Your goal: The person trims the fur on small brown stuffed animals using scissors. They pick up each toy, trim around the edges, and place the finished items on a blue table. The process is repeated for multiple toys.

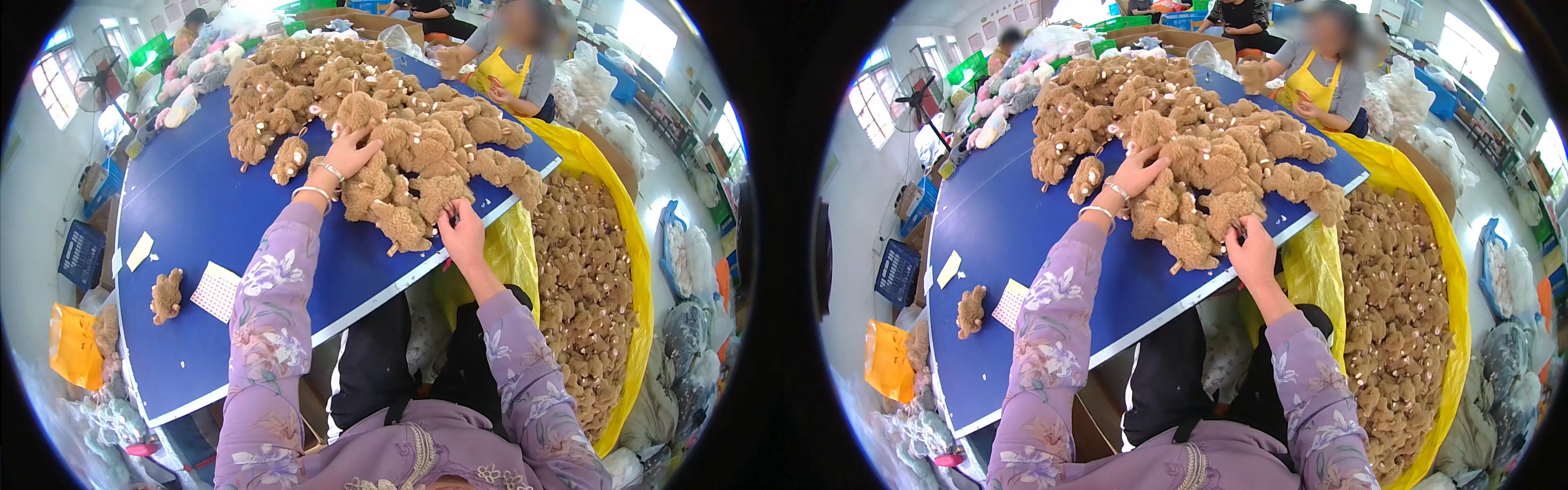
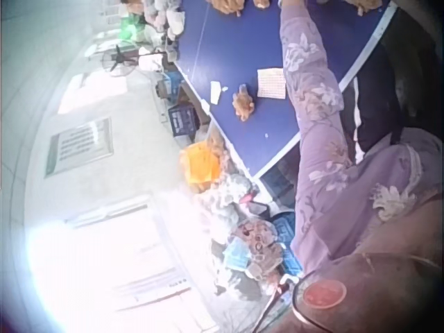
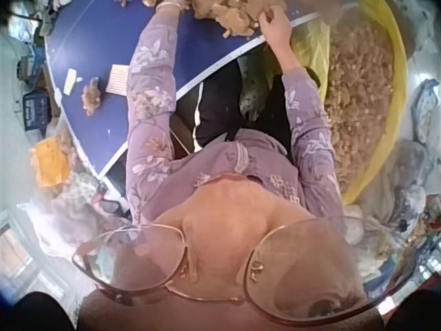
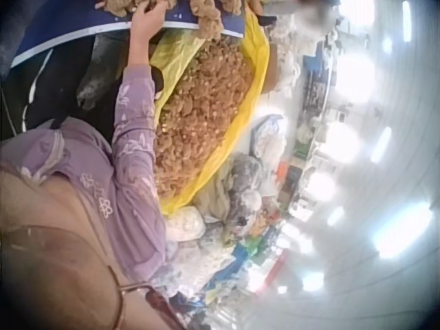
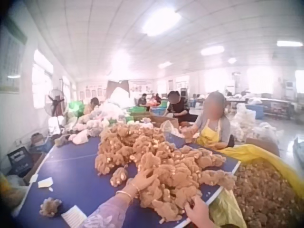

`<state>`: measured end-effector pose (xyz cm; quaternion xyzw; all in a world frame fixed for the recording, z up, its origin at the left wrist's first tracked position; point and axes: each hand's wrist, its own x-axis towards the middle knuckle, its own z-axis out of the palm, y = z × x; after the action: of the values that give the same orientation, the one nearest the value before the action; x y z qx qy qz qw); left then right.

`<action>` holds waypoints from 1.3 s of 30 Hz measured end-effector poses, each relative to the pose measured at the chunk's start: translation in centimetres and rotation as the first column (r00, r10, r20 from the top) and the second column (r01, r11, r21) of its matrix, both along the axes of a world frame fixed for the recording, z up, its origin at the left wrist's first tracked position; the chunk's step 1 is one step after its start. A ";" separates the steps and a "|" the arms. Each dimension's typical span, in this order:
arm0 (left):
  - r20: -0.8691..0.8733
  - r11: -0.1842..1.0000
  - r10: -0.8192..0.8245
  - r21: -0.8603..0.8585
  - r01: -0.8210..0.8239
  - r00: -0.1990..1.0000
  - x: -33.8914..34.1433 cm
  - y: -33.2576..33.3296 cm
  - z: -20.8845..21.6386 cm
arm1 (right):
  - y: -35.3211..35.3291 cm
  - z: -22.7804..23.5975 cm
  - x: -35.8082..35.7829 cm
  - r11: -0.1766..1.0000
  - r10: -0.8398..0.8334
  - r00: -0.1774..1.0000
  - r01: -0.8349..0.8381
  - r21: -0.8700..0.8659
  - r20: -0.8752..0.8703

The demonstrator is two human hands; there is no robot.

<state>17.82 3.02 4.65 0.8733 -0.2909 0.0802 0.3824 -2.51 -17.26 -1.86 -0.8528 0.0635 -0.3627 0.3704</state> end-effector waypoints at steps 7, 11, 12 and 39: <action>0.360 0.986 0.104 0.085 -0.143 0.927 -8.1 1.8 0.1 | 0.2 0.8 -1.9 0.978 0.067 0.993 -0.046 0.204 -0.096; 0.447 0.999 -0.045 0.021 0.039 0.893 -16.2 0.6 1.8 | -0.3 0.5 -2.6 0.937 0.167 0.986 -0.161 0.309 0.008; 0.468 0.997 -0.073 0.028 0.068 0.881 -17.9 0.5 1.7 | -0.7 0.1 -2.7 0.937 0.142 0.988 -0.153 0.314 0.059; -0.375 0.723 -0.496 -0.678 0.133 0.783 -30.0 -3.8 -1.6 | -7.0 3.6 -16.1 0.321 0.570 0.810 -0.068 0.945 -0.136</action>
<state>-12.17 -0.75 3.05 0.6189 -0.2804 -0.1441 0.7194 -18.63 -24.29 1.74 -0.5590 0.1582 0.0241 0.8136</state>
